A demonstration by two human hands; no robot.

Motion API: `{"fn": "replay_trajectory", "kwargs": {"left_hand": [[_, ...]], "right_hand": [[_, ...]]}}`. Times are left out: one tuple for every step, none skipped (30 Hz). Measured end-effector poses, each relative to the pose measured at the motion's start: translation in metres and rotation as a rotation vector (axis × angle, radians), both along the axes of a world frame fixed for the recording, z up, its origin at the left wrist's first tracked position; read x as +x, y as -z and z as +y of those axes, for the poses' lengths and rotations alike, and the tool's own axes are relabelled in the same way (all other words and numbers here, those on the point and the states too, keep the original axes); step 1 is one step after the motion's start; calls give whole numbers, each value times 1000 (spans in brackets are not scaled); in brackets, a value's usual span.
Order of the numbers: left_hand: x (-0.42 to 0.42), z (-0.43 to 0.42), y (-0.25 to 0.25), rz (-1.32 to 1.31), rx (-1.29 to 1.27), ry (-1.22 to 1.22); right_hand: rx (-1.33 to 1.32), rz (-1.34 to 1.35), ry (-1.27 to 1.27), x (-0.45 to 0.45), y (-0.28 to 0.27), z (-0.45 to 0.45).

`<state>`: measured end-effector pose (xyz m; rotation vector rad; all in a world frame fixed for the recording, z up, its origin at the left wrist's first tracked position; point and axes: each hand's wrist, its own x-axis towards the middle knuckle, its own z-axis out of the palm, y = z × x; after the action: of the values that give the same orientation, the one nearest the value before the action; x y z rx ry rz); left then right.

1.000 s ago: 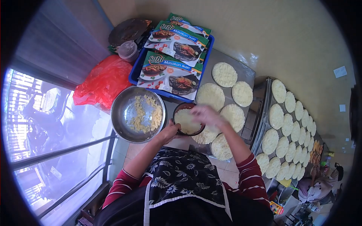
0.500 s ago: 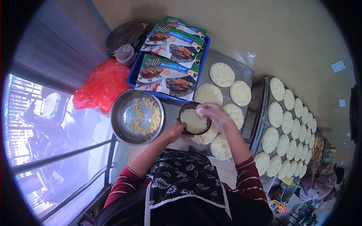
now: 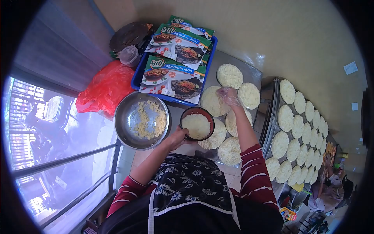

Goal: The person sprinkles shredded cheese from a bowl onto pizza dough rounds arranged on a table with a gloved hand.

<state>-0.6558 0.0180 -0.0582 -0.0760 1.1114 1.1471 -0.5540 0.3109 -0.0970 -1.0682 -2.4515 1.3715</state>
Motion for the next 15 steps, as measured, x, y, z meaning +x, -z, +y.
{"fn": "replay_trajectory", "kwargs": {"left_hand": [[-1, -1, -3, 1, 9, -7], [-2, -2, -4, 1, 10, -11], [-3, -4, -5, -11, 1, -30], [-4, -5, -6, -23, -9, -48], [-4, -6, -6, -24, -7, -49], [-5, -7, -7, -31, -3, -52], [-6, -8, -8, -37, 1, -55], [-7, -9, -6, -37, 2, -54], [-7, -10, -3, -39, 16, -57], [-8, -10, -1, -41, 30, -59], [-8, -10, 1, -42, 30, -58], [-8, -10, -1, -38, 13, -61], [-8, -10, -2, -35, -6, -63], [-8, -9, -3, -35, -5, -59], [-8, -9, -3, -31, 0, -52]], "right_hand": [[192, 1, -74, 2, 2, 4], [384, 4, -149, 3, 5, 7], [385, 4, -153, 3, 5, 6], [269, -17, -94, 4, 5, 4], [153, -40, -35, 6, 4, 3], [154, -41, -35, 8, 4, 3], [147, -48, -36, 9, 5, 2], [141, -56, -36, 10, 5, 2], [141, -56, -35, 12, 4, -1], [295, -17, -135, 14, 3, -3], [449, 23, -234, 16, 2, -6], [449, 22, -232, 19, 5, -7], [389, 74, -214, 22, 8, -9], [331, 126, -195, 25, 11, -9], [331, 125, -191, 25, 11, -9]]}}
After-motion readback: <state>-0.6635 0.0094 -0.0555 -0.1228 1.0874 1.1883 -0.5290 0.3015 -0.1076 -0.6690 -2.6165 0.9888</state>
